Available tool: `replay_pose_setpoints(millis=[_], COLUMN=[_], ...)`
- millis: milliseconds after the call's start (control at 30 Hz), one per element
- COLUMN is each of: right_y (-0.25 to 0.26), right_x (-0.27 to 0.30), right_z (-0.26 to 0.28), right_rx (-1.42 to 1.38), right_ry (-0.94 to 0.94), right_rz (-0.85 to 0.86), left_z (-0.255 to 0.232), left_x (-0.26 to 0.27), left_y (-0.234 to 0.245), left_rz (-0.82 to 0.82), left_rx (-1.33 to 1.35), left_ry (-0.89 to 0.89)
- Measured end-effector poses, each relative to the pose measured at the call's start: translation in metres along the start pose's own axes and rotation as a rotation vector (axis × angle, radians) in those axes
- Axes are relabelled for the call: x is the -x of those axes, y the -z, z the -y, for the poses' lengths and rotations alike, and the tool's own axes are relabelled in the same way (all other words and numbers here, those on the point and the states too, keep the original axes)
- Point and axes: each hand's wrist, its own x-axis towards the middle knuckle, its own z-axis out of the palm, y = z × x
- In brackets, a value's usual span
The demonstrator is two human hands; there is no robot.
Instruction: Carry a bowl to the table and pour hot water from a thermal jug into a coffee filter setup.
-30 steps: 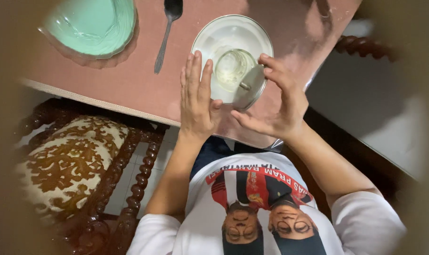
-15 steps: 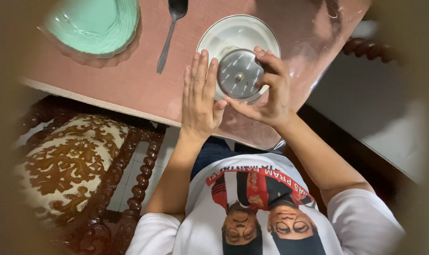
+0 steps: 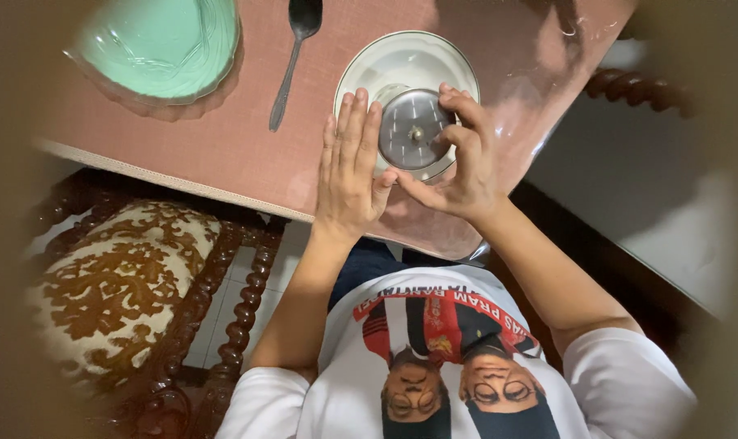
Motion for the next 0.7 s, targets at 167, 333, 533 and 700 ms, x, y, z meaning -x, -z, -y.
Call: replay_pose_setpoints(millis=[167,333,533,700], right_y=[0.014,0.033,0.033,0.016], right_x=[-0.006,0.002,0.025,0.047], right_z=[0.008,0.008,-0.034,-0.062], right_rx=[0.046,0.161,0.065,-0.264], right_ry=[-0.008,-0.209,-0.78,-0.956], right_rz=[0.063,-0.158,-0.006,0.041], left_z=[-0.003,0.007,0.031,0.04], left_x=[-0.001,0.003,-0.01,-0.025], left_y=[0.003,-0.003,-0.006,-0.011], left_rz=[0.002,-0.061,-0.158,-0.084], left_rx=[0.031,0.044,0.098,0.149], left_ry=[-0.005,0.058,0.369,0.517])
